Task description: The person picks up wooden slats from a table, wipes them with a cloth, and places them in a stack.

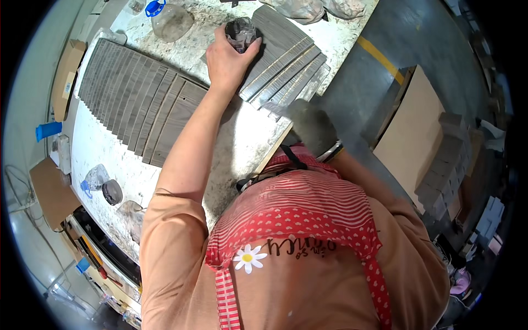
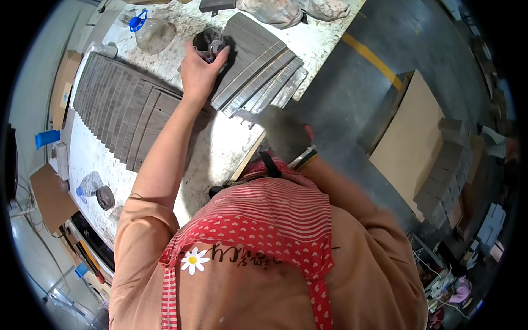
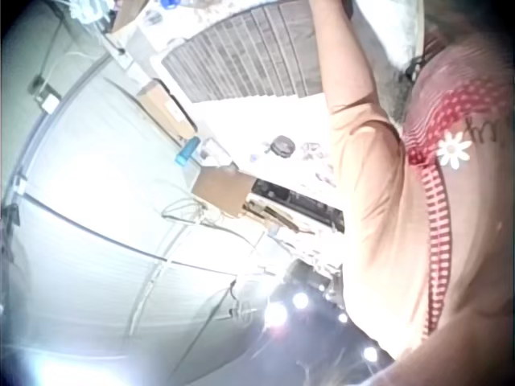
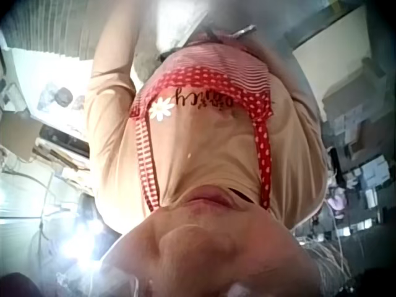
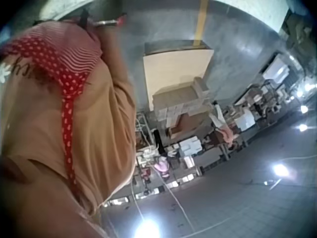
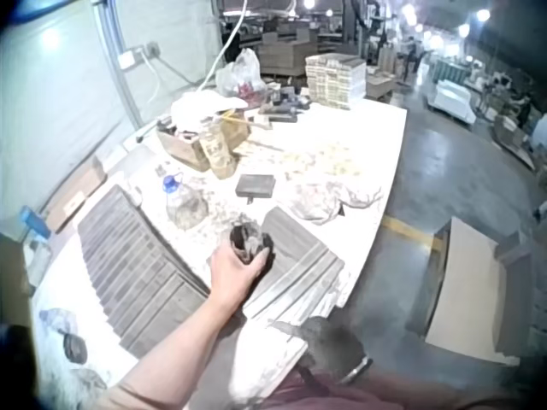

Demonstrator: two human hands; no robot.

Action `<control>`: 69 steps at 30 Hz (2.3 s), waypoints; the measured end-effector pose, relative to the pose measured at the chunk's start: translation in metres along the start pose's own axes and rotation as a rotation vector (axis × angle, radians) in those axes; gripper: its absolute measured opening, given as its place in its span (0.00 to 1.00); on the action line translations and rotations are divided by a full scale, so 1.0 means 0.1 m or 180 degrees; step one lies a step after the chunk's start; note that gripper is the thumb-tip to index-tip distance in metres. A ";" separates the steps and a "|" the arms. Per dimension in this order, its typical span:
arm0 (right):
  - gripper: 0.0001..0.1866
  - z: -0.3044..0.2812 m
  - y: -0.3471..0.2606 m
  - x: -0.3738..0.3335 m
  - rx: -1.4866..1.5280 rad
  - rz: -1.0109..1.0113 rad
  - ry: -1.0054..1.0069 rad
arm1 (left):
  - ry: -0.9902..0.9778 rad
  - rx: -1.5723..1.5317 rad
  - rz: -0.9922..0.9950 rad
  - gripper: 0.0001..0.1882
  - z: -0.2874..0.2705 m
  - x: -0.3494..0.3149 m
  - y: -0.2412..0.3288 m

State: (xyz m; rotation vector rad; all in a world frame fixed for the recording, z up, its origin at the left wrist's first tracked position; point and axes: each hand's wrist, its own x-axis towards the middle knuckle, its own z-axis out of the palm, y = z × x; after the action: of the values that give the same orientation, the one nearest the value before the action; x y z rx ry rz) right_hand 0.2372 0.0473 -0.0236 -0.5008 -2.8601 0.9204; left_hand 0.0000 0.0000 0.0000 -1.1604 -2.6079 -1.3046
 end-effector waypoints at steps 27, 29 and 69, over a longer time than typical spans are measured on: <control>0.13 -0.15 0.44 -0.25 -0.0914 -0.0216 0.0505 | 0.0079 0.0007 0.0069 0.37 0.00 -0.01 0.00; 0.13 -0.13 0.52 -0.28 -0.0948 -0.0288 0.0857 | -0.0015 -0.0100 0.0035 0.37 -0.02 -0.01 0.02; 0.14 -0.16 0.44 0.09 0.1774 0.0389 0.0433 | 0.0016 -0.0040 0.0081 0.38 0.00 -0.01 0.00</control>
State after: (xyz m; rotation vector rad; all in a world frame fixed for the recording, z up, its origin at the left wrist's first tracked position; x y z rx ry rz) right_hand 0.2436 0.0927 -0.0360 -0.6394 -2.3223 1.5596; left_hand 0.0008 -0.0009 -0.0001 -1.1865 -2.5762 -1.3193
